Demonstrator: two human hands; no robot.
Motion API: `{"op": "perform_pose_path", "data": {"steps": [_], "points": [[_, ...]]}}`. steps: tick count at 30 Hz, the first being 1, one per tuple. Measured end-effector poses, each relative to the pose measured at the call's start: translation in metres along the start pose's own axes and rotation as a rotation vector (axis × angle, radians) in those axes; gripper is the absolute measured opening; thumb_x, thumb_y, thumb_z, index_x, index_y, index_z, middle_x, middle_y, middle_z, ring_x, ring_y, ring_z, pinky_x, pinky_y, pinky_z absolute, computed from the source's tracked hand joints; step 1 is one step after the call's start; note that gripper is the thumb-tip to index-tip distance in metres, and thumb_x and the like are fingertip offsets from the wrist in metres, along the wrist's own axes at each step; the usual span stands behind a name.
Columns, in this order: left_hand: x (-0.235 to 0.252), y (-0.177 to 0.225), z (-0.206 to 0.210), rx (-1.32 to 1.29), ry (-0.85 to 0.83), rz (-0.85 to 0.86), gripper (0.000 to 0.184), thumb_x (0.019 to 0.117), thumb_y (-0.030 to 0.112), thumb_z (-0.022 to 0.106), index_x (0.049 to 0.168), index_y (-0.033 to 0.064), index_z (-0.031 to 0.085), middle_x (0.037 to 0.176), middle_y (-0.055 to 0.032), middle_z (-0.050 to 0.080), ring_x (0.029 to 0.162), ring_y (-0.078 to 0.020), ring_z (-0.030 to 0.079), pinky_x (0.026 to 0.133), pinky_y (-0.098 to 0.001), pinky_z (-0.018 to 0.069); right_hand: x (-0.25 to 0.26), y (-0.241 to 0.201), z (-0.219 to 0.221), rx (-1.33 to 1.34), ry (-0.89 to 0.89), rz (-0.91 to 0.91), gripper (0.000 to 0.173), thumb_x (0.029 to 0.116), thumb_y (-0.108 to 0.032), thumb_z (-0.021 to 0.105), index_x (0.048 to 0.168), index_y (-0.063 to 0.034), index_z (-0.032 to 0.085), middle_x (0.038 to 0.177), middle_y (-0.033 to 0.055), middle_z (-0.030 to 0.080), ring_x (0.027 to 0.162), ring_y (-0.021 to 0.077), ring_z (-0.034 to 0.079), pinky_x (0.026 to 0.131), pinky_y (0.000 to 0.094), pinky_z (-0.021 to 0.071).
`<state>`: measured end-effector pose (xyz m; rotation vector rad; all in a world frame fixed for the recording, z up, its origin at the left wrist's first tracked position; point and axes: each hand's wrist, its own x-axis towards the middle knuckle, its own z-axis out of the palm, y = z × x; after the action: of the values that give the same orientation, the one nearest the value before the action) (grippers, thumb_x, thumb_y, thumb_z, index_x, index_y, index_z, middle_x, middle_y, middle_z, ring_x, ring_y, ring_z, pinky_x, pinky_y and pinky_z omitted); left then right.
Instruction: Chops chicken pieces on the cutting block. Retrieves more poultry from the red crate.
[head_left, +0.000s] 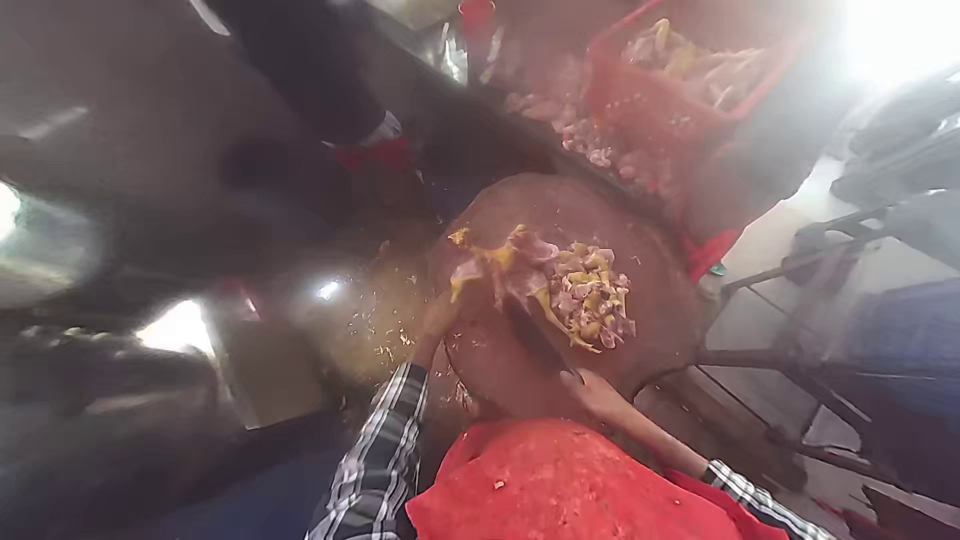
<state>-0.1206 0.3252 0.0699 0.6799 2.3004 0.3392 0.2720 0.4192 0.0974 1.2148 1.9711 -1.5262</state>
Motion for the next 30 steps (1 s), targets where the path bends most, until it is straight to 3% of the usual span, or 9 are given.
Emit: {"op": "perform_pose_path", "data": {"steps": [2, 5, 11, 14, 16, 18, 22, 28, 30], "points": [[-0.035, -0.008, 0.016, -0.268, -0.032, -0.014, 0.052, 0.1051, 0.047, 0.049, 0.133, 0.0039, 0.058, 0.108, -0.0204, 0.068, 0.096, -0.0342, 0.068, 0.085, -0.0566, 0.0552, -0.004, -0.026, -0.006, 0.035, 0.132, -0.098, 0.063, 0.1035, -0.064, 0.038, 0.121, -0.0095, 0.064, 0.087, 0.0099, 0.065, 0.076, 0.0243, 0.065, 0.073, 0.0506, 0.0560], [-0.093, -0.024, 0.055, -0.669, -0.125, -0.039, 0.048, 0.1070, 0.047, 0.047, 0.134, 0.0067, 0.054, 0.091, -0.0081, 0.065, 0.070, -0.0186, 0.062, 0.063, -0.0381, 0.0553, -0.029, -0.090, -0.026, 0.218, 0.161, -0.454, 0.065, 0.1052, -0.065, 0.027, 0.111, -0.0102, 0.060, 0.076, -0.0009, 0.054, 0.062, 0.0112, 0.052, 0.057, 0.0324, 0.0492], [-0.140, -0.022, 0.116, -1.140, -0.302, -0.154, 0.043, 0.1105, 0.028, 0.041, 0.150, 0.0113, 0.035, 0.088, -0.0079, 0.062, 0.058, -0.0146, 0.057, 0.051, -0.0289, 0.0502, -0.048, -0.162, -0.014, 0.409, 0.238, -0.956, 0.081, 0.0925, -0.083, 0.032, 0.109, -0.0094, 0.060, 0.076, -0.0053, 0.056, 0.064, 0.0039, 0.054, 0.059, 0.0257, 0.0510], [-0.143, -0.021, 0.125, -1.167, -0.267, -0.140, 0.041, 0.1104, 0.029, 0.041, 0.148, 0.0118, 0.037, 0.087, -0.0079, 0.061, 0.059, -0.0153, 0.056, 0.051, -0.0296, 0.0495, 0.000, -0.097, 0.034, 0.075, 0.218, -0.707, 0.078, 0.1030, -0.070, 0.025, 0.130, -0.0055, 0.059, 0.085, 0.0050, 0.063, 0.072, 0.0137, 0.061, 0.068, 0.0373, 0.0577], [-0.147, -0.027, 0.123, -1.089, -0.228, -0.105, 0.041, 0.1104, 0.031, 0.042, 0.147, 0.0114, 0.042, 0.088, -0.0085, 0.061, 0.059, -0.0161, 0.055, 0.051, -0.0316, 0.0485, 0.032, -0.063, 0.042, -0.108, -0.017, -0.317, 0.064, 0.1070, -0.061, 0.028, 0.125, -0.0085, 0.061, 0.096, 0.0136, 0.066, 0.085, 0.0264, 0.066, 0.081, 0.0521, 0.0554], [-0.155, -0.044, 0.114, -0.898, -0.223, -0.057, 0.042, 0.1105, 0.033, 0.041, 0.146, 0.0108, 0.045, 0.095, -0.0102, 0.064, 0.065, -0.0179, 0.058, 0.055, -0.0348, 0.0516, 0.034, -0.063, 0.039, -0.144, -0.130, -0.147, 0.065, 0.1071, -0.061, 0.025, 0.120, -0.0099, 0.063, 0.097, 0.0124, 0.065, 0.085, 0.0260, 0.065, 0.078, 0.0507, 0.0554], [-0.189, -0.087, 0.103, -0.363, -0.263, 0.003, 0.045, 0.1085, 0.041, 0.042, 0.146, 0.0186, 0.052, 0.112, -0.0126, 0.071, 0.099, -0.0268, 0.071, 0.090, -0.0546, 0.0574, 0.003, -0.070, 0.032, -0.064, -0.004, -0.325, 0.066, 0.1048, -0.064, 0.027, 0.118, -0.0109, 0.062, 0.083, 0.0044, 0.060, 0.072, 0.0175, 0.061, 0.068, 0.0422, 0.0556], [-0.220, -0.112, 0.097, -0.214, -0.423, 0.036, 0.045, 0.1076, 0.044, 0.045, 0.148, 0.0237, 0.051, 0.122, -0.0103, 0.071, 0.110, -0.0270, 0.070, 0.098, -0.0565, 0.0539, 0.019, -0.058, 0.027, -0.123, -0.109, -0.056, 0.070, 0.1058, -0.066, 0.023, 0.123, -0.0088, 0.061, 0.098, 0.0130, 0.064, 0.084, 0.0266, 0.065, 0.077, 0.0503, 0.0553], [-0.222, -0.112, 0.103, -0.237, -0.460, 0.060, 0.045, 0.1077, 0.044, 0.045, 0.147, 0.0219, 0.052, 0.124, -0.0106, 0.070, 0.113, -0.0265, 0.069, 0.099, -0.0556, 0.0531, 0.001, -0.081, 0.025, -0.027, -0.109, -0.198, 0.066, 0.1061, -0.063, 0.024, 0.117, -0.0106, 0.062, 0.085, 0.0069, 0.060, 0.071, 0.0202, 0.059, 0.066, 0.0427, 0.0533]]}}
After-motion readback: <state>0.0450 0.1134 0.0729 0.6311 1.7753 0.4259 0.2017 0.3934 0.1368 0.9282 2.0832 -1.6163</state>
